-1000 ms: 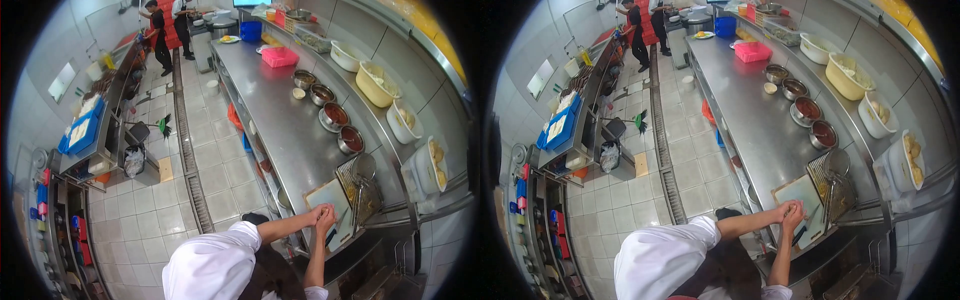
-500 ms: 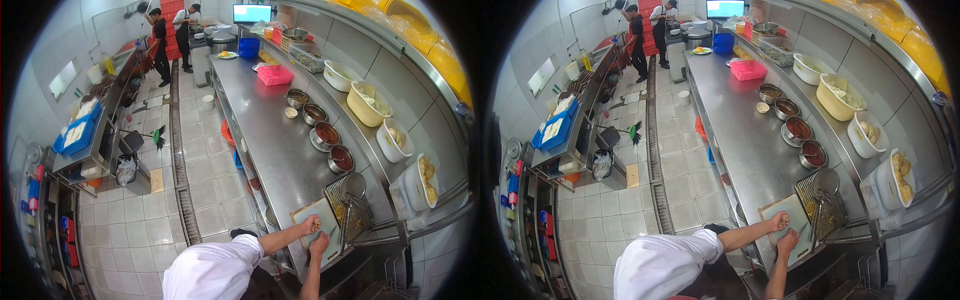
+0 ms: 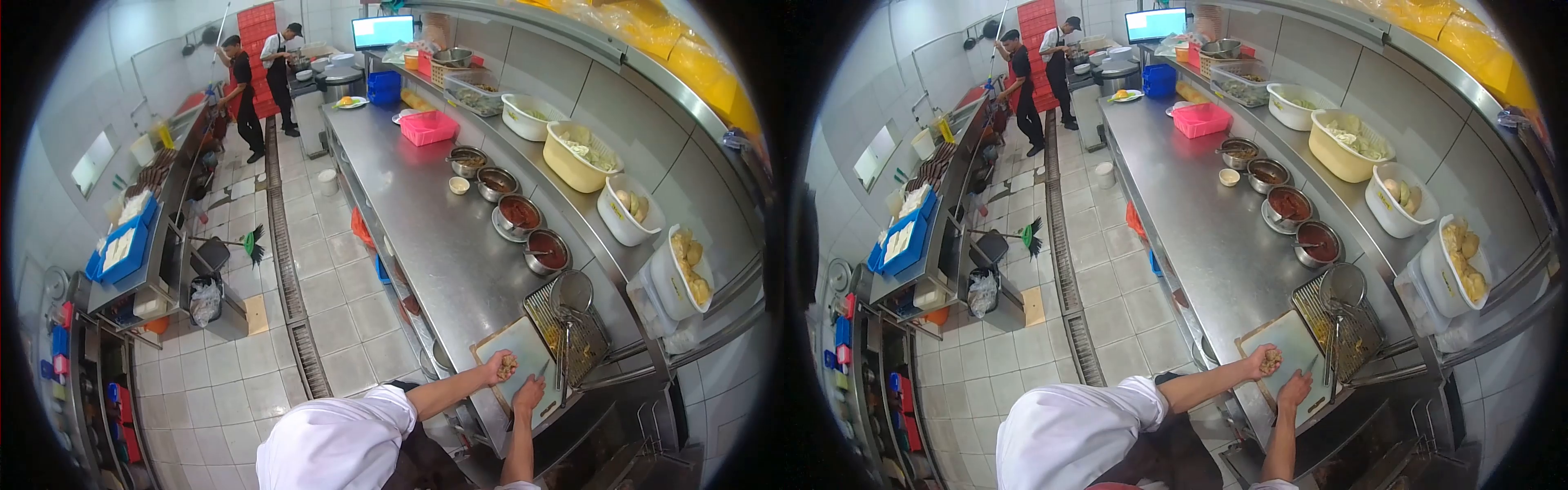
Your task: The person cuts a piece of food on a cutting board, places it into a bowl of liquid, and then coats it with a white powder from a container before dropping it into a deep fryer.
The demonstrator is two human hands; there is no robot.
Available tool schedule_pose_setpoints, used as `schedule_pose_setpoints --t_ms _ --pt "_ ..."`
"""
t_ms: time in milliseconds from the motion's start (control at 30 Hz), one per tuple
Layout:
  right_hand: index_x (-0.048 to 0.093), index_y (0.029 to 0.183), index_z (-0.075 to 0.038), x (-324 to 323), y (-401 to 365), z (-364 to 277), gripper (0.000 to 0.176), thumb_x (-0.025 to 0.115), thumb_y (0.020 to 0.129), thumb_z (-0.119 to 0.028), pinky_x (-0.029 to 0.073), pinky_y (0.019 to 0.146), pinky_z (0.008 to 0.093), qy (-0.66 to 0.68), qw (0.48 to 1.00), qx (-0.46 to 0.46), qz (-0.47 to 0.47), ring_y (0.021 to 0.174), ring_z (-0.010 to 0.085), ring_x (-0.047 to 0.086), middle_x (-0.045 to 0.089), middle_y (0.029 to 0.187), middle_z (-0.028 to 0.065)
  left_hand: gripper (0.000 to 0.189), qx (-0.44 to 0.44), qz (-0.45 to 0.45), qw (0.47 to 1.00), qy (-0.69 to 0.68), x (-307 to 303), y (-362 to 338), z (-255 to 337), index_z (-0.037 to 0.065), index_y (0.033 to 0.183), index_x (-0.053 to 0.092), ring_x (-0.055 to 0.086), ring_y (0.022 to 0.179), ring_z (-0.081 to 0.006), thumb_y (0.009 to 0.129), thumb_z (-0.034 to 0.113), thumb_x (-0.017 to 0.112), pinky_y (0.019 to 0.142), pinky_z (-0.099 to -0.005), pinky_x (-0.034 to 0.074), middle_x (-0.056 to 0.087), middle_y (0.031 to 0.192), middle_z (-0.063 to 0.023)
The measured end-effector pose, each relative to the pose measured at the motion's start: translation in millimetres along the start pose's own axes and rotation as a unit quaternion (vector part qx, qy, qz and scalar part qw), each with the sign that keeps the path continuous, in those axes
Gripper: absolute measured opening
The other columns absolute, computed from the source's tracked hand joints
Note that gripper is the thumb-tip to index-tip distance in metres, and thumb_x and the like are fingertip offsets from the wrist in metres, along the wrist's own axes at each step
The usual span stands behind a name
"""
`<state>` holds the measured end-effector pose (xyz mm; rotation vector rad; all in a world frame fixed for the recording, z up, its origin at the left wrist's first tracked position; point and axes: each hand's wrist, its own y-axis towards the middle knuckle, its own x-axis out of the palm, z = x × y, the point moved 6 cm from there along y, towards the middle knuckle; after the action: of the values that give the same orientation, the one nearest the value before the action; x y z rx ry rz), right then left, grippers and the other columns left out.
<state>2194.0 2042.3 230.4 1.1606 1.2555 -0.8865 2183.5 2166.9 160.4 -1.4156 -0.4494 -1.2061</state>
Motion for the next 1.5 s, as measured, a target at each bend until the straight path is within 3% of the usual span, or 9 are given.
schedule_pose_setpoints --t_ms 200,267,367,733,867,967,1067,1133,1500 --pt "0.057 0.091 0.002 -17 8 1 0.014 0.057 0.076 0.001 0.047 0.074 0.0418 0.116 0.993 -0.011 0.014 0.085 0.0334 0.058 0.057 0.093 0.0201 0.027 -0.021 0.008 0.999 0.032 -14 -2 -7 0.014 0.089 0.055 0.056 0.054 -0.0160 0.086 0.040 0.049 0.041 -0.0269 0.045 0.062 0.076 -0.0057" --pt "0.057 0.089 0.003 -37 9 -11 0.014 0.057 0.075 0.006 0.047 0.070 0.0393 0.319 0.946 -0.008 0.057 0.076 0.0316 0.060 0.059 0.081 0.0178 0.027 -0.030 0.002 0.999 0.046 -11 -7 -7 0.014 0.088 0.055 0.056 0.054 -0.0162 0.086 0.041 0.048 0.041 -0.0267 0.045 0.062 0.075 -0.0057" --pt "0.057 0.089 0.002 -32 9 -29 0.018 0.058 0.072 0.007 0.046 0.072 0.0412 0.411 0.911 -0.017 0.016 0.080 0.0366 0.058 0.060 0.086 0.0174 0.027 -0.064 0.013 0.996 0.056 -4 -22 -14 0.016 0.086 0.060 0.056 0.052 -0.0134 0.086 0.040 0.048 0.040 -0.0251 0.045 0.063 0.074 -0.0015" --pt "0.058 0.096 0.003 -95 -21 -72 0.020 0.055 0.076 0.006 0.043 0.078 0.0451 0.289 0.948 -0.117 0.069 0.089 0.0382 0.055 0.060 0.092 0.0209 0.028 -0.081 -0.130 0.971 0.186 5 -26 -8 0.016 0.083 0.064 0.055 0.052 -0.0097 0.086 0.038 0.048 0.040 -0.0216 0.041 0.061 0.067 0.0015" --pt "0.057 0.099 0.002 -101 -33 -82 0.021 0.050 0.079 0.004 0.043 0.079 0.0439 0.323 0.940 -0.091 0.061 0.091 0.0387 0.054 0.060 0.093 0.0203 0.024 -0.058 -0.095 0.982 0.154 4 -45 -1 0.015 0.086 0.063 0.059 0.055 -0.0123 0.087 0.035 0.048 0.043 -0.0262 0.047 0.064 0.071 0.0002" --pt "0.058 0.095 0.000 -90 -36 -90 0.015 0.051 0.083 -0.005 0.044 0.077 0.0444 0.312 0.943 -0.107 0.036 0.088 0.0375 0.055 0.060 0.091 0.0193 0.021 -0.036 -0.141 0.978 0.147 -3 -61 6 0.015 0.089 0.061 0.062 0.060 -0.0137 0.089 0.031 0.048 0.045 -0.0267 0.048 0.065 0.076 -0.0015" --pt "0.062 0.089 -0.001 -105 -48 -107 0.010 0.057 0.081 -0.004 0.045 0.069 0.0430 0.312 0.928 -0.169 0.116 0.078 0.0373 0.057 0.059 0.081 0.0186 0.021 -0.082 -0.222 0.956 0.172 -36 -50 10 0.017 0.094 0.059 0.058 0.058 -0.0147 0.089 0.036 0.050 0.044 -0.0256 0.042 0.063 0.078 -0.0021" --pt "0.064 0.092 -0.002 -102 -50 -112 0.014 0.057 0.080 -0.002 0.047 0.072 0.0406 0.366 0.908 -0.147 0.139 0.079 0.0353 0.058 0.060 0.082 0.0165 0.023 -0.066 -0.108 0.972 0.199 -24 -96 24 0.014 0.096 0.060 0.061 0.063 -0.0160 0.089 0.035 0.051 0.045 -0.0277 0.043 0.064 0.081 -0.0032" --pt "0.061 0.095 -0.002 -77 -138 -203 0.016 0.060 0.079 -0.001 0.048 0.061 0.0318 0.523 0.848 -0.086 0.012 0.074 0.0228 0.059 0.057 0.083 0.0100 0.028 -0.041 -0.003 0.986 0.160 -105 -246 71 0.015 0.109 0.054 0.055 0.068 -0.0150 0.089 0.034 0.052 0.045 -0.0226 0.043 0.059 0.092 -0.0062"
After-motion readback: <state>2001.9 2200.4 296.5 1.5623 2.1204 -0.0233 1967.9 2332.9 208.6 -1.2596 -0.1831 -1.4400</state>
